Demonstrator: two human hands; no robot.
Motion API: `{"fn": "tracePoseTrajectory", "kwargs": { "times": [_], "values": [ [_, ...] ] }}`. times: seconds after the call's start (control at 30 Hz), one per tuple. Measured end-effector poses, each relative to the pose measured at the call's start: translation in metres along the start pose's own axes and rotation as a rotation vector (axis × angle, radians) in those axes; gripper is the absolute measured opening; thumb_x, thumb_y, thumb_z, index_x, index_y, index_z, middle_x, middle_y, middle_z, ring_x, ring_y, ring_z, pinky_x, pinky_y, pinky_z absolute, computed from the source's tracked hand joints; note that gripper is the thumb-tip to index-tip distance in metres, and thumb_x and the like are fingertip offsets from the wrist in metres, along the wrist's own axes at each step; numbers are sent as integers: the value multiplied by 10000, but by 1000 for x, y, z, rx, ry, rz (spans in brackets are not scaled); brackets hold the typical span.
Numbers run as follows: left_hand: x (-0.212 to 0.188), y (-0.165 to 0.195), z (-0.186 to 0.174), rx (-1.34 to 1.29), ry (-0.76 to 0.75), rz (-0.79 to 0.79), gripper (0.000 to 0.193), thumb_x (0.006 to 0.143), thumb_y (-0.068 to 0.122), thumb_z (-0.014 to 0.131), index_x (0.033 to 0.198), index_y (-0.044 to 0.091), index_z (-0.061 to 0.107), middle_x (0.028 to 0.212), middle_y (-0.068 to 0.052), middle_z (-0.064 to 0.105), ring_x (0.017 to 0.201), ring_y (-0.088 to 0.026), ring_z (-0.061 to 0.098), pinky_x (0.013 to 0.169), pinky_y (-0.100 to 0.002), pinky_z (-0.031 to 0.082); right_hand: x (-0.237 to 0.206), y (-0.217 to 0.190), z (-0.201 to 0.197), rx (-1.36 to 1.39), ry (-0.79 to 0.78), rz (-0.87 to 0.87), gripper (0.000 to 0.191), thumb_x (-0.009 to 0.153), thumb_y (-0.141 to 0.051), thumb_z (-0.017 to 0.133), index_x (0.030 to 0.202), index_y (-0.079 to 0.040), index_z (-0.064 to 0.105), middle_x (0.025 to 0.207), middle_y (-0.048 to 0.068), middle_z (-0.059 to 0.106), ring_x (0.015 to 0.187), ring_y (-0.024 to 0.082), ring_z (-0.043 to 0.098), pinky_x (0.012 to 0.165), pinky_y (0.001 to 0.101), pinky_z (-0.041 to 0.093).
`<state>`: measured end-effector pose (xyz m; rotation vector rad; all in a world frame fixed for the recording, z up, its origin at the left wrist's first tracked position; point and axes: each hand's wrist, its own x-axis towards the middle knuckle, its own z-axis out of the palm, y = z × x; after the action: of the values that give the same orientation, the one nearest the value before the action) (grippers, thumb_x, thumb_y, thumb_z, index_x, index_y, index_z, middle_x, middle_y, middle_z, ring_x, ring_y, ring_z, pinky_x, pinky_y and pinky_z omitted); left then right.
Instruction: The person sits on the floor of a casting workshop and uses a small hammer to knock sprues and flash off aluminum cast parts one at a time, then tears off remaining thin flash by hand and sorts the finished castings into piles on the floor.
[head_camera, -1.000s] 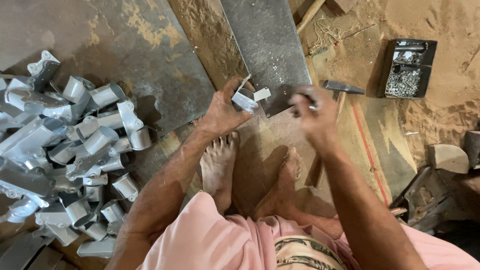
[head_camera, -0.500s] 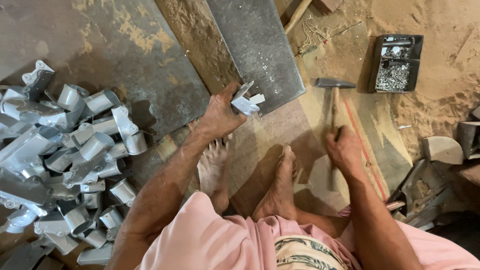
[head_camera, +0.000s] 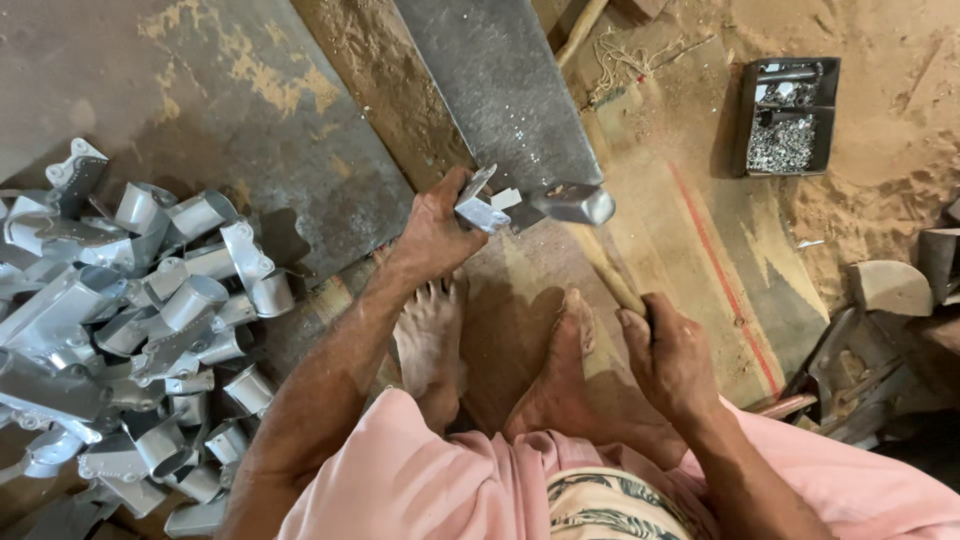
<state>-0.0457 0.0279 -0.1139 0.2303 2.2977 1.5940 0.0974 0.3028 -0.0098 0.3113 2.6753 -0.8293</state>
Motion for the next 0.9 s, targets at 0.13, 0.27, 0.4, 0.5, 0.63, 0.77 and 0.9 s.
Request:
{"fn": "tracePoseTrajectory", "kwargs": {
  "times": [0.13, 0.27, 0.4, 0.5, 0.63, 0.77, 0.9],
  "values": [
    [-2, -2, 1, -17, -19, -46, 321, 799, 89, 754, 1076, 36, 600, 921, -153, 738, 852, -226, 772, 738, -359, 571, 8, -7, 9, -82, -27, -51, 252, 987, -273, 646, 1022, -26, 610, 710, 231, 645, 657, 455, 641, 580, 521, 474],
    [0, -3, -1, 56, -6, 3, 391, 760, 79, 785, 1094, 21, 591, 906, -182, 719, 869, -283, 733, 741, -386, 551, 11, -9, 8, -102, -30, -49, 236, 964, -245, 662, 1015, -25, 593, 739, 253, 656, 682, 478, 643, 571, 543, 474],
    [0, -1, -2, 4, -20, -45, 347, 793, 115, 773, 1079, 41, 591, 931, -170, 731, 875, -277, 778, 741, -390, 573, 9, -11, 7, 20, 7, 25, 222, 979, -268, 614, 1009, -50, 582, 698, 240, 645, 654, 447, 662, 575, 529, 492],
    [0, 0, -2, 40, -3, 1, 403, 791, 146, 814, 1098, 35, 579, 955, -189, 721, 907, -308, 764, 741, -405, 569, 9, -13, 7, -22, -15, -2, 237, 976, -267, 632, 999, -40, 568, 705, 239, 650, 651, 449, 661, 564, 533, 487],
    [0, 0, 0, 72, 2, -14, 394, 797, 165, 839, 1086, 41, 602, 951, -197, 731, 914, -327, 752, 748, -415, 567, 9, -14, 5, -136, -30, 21, 244, 972, -290, 660, 990, -55, 596, 692, 239, 656, 665, 465, 651, 576, 544, 481],
    [0, 1, 1, 61, -34, -23, 376, 811, 155, 795, 1100, 39, 584, 988, -195, 728, 900, -310, 765, 746, -411, 575, 6, -17, 1, 79, 71, -51, 253, 977, -300, 586, 1023, -51, 572, 720, 210, 667, 635, 416, 679, 564, 512, 512],
    [0, 2, 3, 63, 2, -53, 448, 781, 168, 812, 1143, 39, 582, 999, -201, 723, 928, -338, 756, 758, -419, 580, 5, -17, 2, -127, -94, -14, 286, 962, -312, 617, 1049, -42, 587, 725, 229, 676, 663, 459, 657, 575, 547, 488]
  ]
}}
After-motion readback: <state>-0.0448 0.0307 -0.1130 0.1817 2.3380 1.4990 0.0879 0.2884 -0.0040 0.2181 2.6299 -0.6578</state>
